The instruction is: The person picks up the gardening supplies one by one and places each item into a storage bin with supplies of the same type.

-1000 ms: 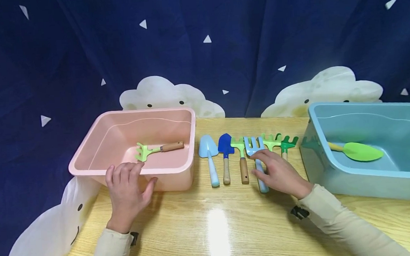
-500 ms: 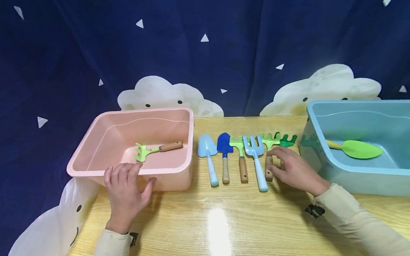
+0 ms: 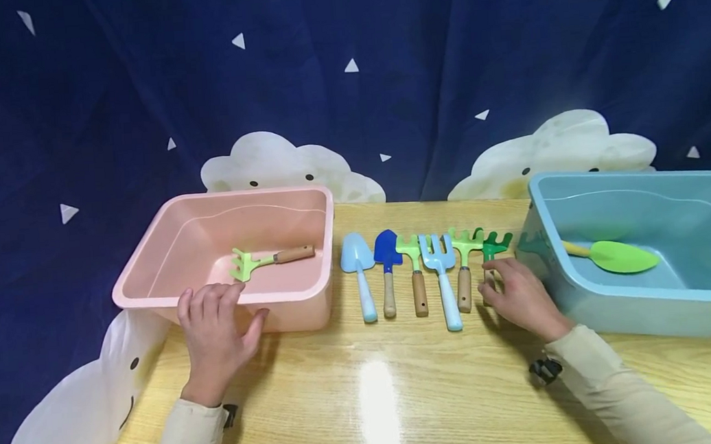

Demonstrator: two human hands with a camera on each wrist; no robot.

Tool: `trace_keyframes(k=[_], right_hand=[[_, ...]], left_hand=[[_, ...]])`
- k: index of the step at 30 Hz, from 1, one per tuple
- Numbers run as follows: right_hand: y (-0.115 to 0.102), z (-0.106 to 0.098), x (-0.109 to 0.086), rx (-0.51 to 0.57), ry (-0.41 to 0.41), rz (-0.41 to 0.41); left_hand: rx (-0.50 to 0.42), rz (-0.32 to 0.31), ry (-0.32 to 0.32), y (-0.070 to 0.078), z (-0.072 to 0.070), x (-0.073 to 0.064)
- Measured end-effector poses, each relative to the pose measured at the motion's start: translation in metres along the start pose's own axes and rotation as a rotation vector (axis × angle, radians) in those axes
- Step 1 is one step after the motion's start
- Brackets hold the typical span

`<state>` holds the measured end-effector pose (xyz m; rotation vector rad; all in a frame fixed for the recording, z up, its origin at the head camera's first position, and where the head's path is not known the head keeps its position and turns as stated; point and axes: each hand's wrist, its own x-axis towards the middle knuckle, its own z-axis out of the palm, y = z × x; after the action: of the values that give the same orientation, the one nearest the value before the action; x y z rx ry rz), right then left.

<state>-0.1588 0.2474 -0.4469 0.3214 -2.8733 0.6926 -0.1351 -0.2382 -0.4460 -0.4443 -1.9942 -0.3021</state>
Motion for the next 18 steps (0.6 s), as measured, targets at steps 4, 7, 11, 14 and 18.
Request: trace_keyframes(k=[4, 7, 11, 14, 18], right_hand=[[0.001, 0.004, 0.001, -0.019, -0.037, 0.064], [0.001, 0.007, 0.004, -0.031, -0.092, 0.140], [0.003, 0.014, 0.009, -0.038, -0.145, 0.229], [0.006, 0.018, 0.013, -0.036, -0.151, 0.269], [0.010, 0.022, 0.019, -0.018, -0.153, 0.316]], left_hand=[[0.000, -0.001, -0.005, 0.001, -0.001, 0.000], [-0.001, -0.002, -0.005, 0.000, -0.001, 0.000], [-0.005, -0.008, -0.003, 0.000, -0.001, 0.000], [-0.011, -0.013, -0.004, 0.000, 0.000, -0.001], [-0.016, -0.010, 0.002, 0.000, 0.002, -0.001]])
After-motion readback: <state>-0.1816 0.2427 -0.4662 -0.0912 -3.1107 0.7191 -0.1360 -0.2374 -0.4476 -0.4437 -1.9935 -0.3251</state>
